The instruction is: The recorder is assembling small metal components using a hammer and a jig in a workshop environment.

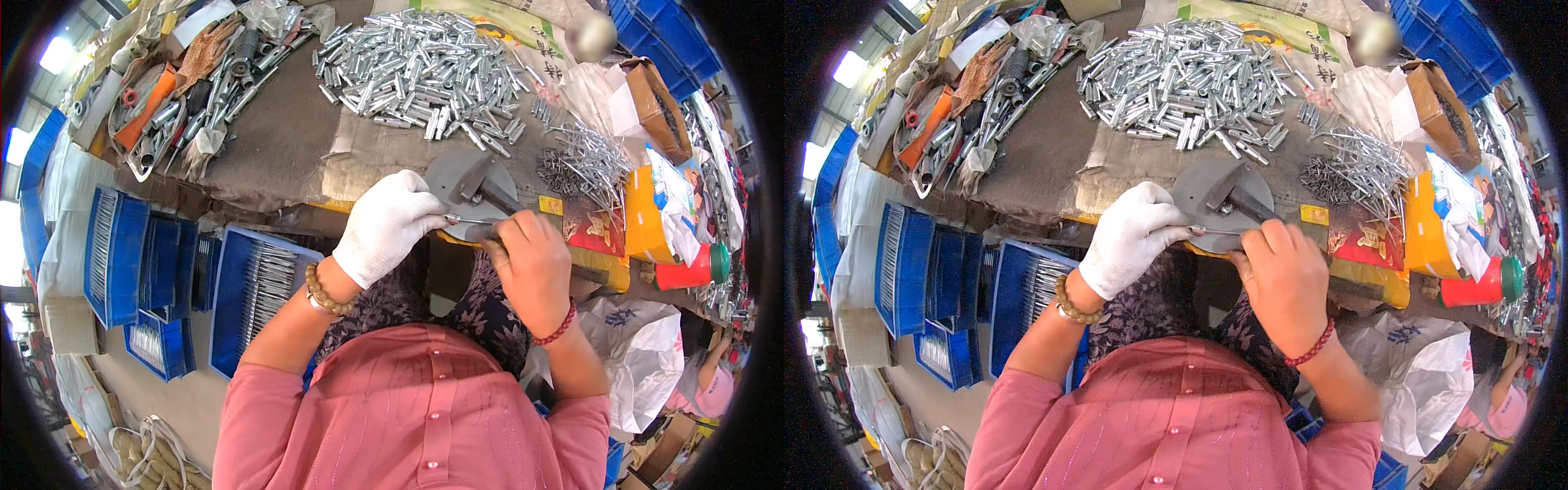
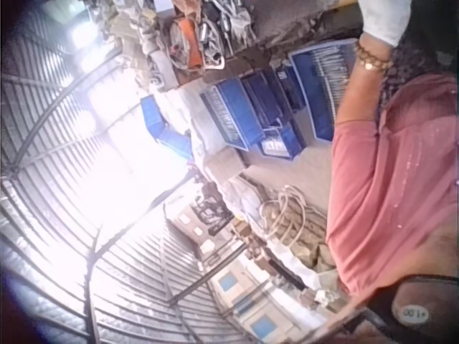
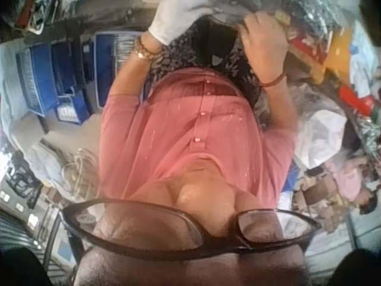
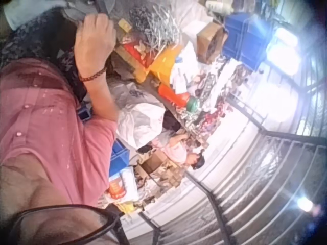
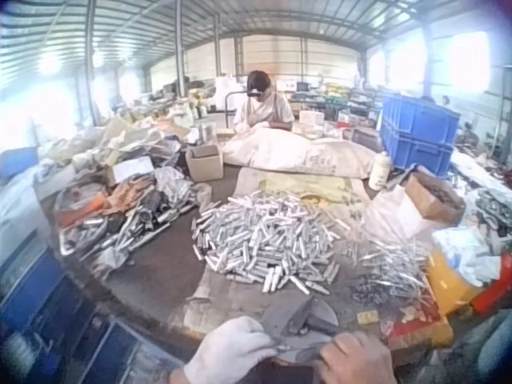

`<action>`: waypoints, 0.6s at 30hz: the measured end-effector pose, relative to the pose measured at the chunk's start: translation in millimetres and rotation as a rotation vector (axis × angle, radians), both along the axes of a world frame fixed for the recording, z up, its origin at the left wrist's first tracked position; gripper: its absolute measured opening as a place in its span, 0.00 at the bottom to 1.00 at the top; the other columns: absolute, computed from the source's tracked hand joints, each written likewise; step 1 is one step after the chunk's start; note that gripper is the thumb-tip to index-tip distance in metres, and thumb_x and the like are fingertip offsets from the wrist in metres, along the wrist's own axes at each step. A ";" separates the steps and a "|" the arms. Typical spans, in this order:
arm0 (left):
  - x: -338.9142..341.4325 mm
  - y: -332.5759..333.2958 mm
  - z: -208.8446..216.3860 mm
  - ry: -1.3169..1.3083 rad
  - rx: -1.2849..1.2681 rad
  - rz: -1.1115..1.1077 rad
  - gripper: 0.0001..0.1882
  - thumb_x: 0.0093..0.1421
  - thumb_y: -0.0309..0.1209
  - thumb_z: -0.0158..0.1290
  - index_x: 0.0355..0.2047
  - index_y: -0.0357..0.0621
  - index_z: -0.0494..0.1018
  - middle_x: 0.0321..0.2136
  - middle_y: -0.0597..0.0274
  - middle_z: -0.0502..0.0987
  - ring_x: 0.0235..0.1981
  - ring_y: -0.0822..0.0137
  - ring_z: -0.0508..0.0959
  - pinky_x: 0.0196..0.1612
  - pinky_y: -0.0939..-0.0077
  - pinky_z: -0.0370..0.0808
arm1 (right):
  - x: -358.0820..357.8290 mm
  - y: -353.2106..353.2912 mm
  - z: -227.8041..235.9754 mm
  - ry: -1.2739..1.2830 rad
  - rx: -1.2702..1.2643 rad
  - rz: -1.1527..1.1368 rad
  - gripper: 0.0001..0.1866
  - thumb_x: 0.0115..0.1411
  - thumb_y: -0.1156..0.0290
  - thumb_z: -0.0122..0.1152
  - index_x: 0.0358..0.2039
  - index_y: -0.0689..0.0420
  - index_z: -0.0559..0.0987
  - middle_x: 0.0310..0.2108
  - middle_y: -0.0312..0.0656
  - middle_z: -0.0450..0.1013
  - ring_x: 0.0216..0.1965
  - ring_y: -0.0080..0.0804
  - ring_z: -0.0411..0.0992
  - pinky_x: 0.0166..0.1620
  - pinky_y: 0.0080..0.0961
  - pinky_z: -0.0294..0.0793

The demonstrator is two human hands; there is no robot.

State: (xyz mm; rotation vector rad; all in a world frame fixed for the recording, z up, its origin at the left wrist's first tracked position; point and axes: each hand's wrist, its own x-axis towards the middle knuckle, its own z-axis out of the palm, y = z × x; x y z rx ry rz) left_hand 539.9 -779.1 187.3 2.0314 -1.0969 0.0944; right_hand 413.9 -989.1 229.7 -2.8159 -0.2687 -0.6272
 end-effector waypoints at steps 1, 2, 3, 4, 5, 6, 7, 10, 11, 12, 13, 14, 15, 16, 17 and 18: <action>-1.2 -0.3 -0.4 0.000 0.001 -0.001 0.06 0.54 0.31 0.68 0.33 0.46 0.84 0.33 0.59 0.78 0.40 0.56 0.77 0.46 0.63 0.76 | -4.0 5.2 -2.5 0.054 0.044 -0.055 0.10 0.57 0.72 0.71 0.38 0.55 0.78 0.37 0.44 0.71 0.35 0.49 0.77 0.38 0.42 0.76; -3.0 -0.4 -0.9 -0.007 -0.003 0.025 0.07 0.54 0.31 0.68 0.33 0.46 0.84 0.33 0.60 0.78 0.40 0.56 0.78 0.45 0.63 0.75 | -6.9 8.2 -4.9 0.109 0.087 -0.110 0.10 0.57 0.72 0.71 0.36 0.55 0.77 0.36 0.43 0.71 0.35 0.48 0.77 0.37 0.43 0.76; -4.2 -0.5 -1.1 -0.015 -0.007 0.052 0.07 0.54 0.31 0.68 0.33 0.46 0.85 0.32 0.60 0.78 0.40 0.56 0.78 0.45 0.63 0.75 | -7.8 8.9 -6.4 0.108 0.106 -0.137 0.11 0.57 0.72 0.71 0.36 0.55 0.77 0.36 0.43 0.71 0.35 0.47 0.77 0.36 0.42 0.76; -5.4 -0.7 -1.1 -0.016 -0.007 0.052 0.07 0.54 0.31 0.68 0.33 0.46 0.85 0.32 0.60 0.78 0.40 0.56 0.78 0.45 0.63 0.75 | -9.4 9.8 -5.4 0.107 0.106 -0.138 0.11 0.57 0.72 0.71 0.36 0.55 0.77 0.36 0.43 0.71 0.35 0.47 0.77 0.36 0.42 0.76; -6.5 -0.8 -1.2 -0.019 -0.017 0.063 0.07 0.54 0.31 0.68 0.33 0.46 0.85 0.32 0.60 0.78 0.40 0.56 0.78 0.45 0.63 0.76 | -11.1 11.0 -3.4 0.119 0.150 -0.137 0.11 0.57 0.73 0.71 0.37 0.56 0.76 0.36 0.44 0.71 0.34 0.47 0.77 0.36 0.43 0.76; -7.7 -1.1 -1.3 -0.020 -0.027 0.073 0.07 0.54 0.31 0.68 0.34 0.47 0.85 0.32 0.60 0.78 0.40 0.56 0.78 0.44 0.62 0.76 | -13.0 11.9 -2.4 0.131 0.195 -0.138 0.11 0.58 0.73 0.70 0.37 0.56 0.75 0.36 0.44 0.71 0.34 0.48 0.77 0.36 0.43 0.76; -7.7 -1.2 -1.2 -0.022 -0.026 0.071 0.07 0.54 0.31 0.68 0.34 0.47 0.85 0.32 0.60 0.78 0.40 0.56 0.78 0.44 0.62 0.76 | -10.6 11.6 -3.4 0.130 0.197 -0.140 0.11 0.58 0.73 0.70 0.37 0.56 0.75 0.36 0.44 0.71 0.34 0.48 0.77 0.36 0.43 0.76; -6.1 -0.7 -1.6 -0.011 0.012 0.069 0.07 0.54 0.31 0.68 0.34 0.48 0.86 0.33 0.60 0.79 0.40 0.56 0.78 0.45 0.63 0.76 | -3.3 9.0 -8.0 -0.004 0.192 -0.089 0.11 0.57 0.73 0.70 0.36 0.56 0.75 0.37 0.44 0.72 0.35 0.48 0.78 0.35 0.42 0.77; -6.2 -0.3 -2.8 -0.012 0.013 0.066 0.07 0.54 0.31 0.68 0.34 0.49 0.86 0.34 0.60 0.79 0.41 0.56 0.78 0.46 0.63 0.76 | -6.6 8.3 -9.2 0.066 0.181 -0.102 0.12 0.57 0.73 0.71 0.36 0.56 0.75 0.36 0.43 0.73 0.35 0.48 0.78 0.35 0.42 0.77; -6.6 0.1 -3.6 -0.013 0.014 0.062 0.07 0.54 0.31 0.68 0.34 0.49 0.86 0.34 0.60 0.79 0.41 0.56 0.78 0.47 0.63 0.76 | -9.8 8.3 -10.4 0.136 0.171 -0.115 0.12 0.56 0.73 0.72 0.36 0.56 0.75 0.35 0.43 0.73 0.35 0.48 0.78 0.35 0.42 0.77; -7.1 0.4 -3.1 -0.014 0.014 0.062 0.07 0.54 0.31 0.68 0.34 0.49 0.86 0.34 0.60 0.79 0.41 0.56 0.78 0.47 0.63 0.76 | -11.6 10.0 -11.2 0.136 0.171 -0.116 0.12 0.56 0.73 0.72 0.36 0.56 0.75 0.35 0.43 0.73 0.35 0.48 0.78 0.35 0.42 0.77; -7.7 0.7 -2.2 -0.013 0.017 0.066 0.08 0.54 0.31 0.68 0.36 0.49 0.86 0.35 0.60 0.80 0.42 0.56 0.78 0.48 0.63 0.75 | -12.8 12.6 -11.8 0.177 0.260 -0.119 0.12 0.56 0.73 0.72 0.35 0.57 0.75 0.32 0.43 0.74 0.32 0.47 0.78 0.34 0.40 0.77; -9.1 1.0 -1.7 -0.011 0.020 0.070 0.10 0.54 0.30 0.68 0.37 0.48 0.86 0.36 0.60 0.80 0.44 0.56 0.78 0.49 0.62 0.75 | -14.4 14.1 -12.7 0.219 0.348 -0.121 0.12 0.56 0.74 0.72 0.34 0.58 0.75 0.29 0.43 0.74 0.29 0.45 0.77 0.32 0.38 0.76; -11.5 -0.1 -1.3 -0.008 0.020 0.070 0.10 0.54 0.30 0.68 0.37 0.48 0.86 0.36 0.60 0.80 0.44 0.56 0.78 0.49 0.62 0.75 | -16.2 14.5 -14.1 0.221 0.349 -0.121 0.12 0.56 0.74 0.72 0.34 0.58 0.75 0.29 0.43 0.74 0.29 0.45 0.77 0.32 0.38 0.76; -15.2 -2.6 -1.2 -0.067 -0.051 0.135 0.12 0.55 0.29 0.67 0.41 0.48 0.85 0.36 0.59 0.81 0.42 0.57 0.79 0.47 0.64 0.76 | -17.7 14.8 -15.6 0.380 0.541 -0.121 0.11 0.57 0.74 0.71 0.34 0.59 0.75 0.27 0.43 0.74 0.25 0.41 0.76 0.31 0.36 0.75; -19.1 -4.5 -1.5 -0.127 -0.121 0.202 0.15 0.55 0.28 0.67 0.44 0.47 0.85 0.36 0.58 0.81 0.41 0.58 0.80 0.46 0.66 0.76 | -17.9 14.8 -16.6 0.540 0.733 -0.117 0.10 0.58 0.75 0.71 0.35 0.60 0.75 0.24 0.44 0.74 0.22 0.37 0.74 0.29 0.33 0.74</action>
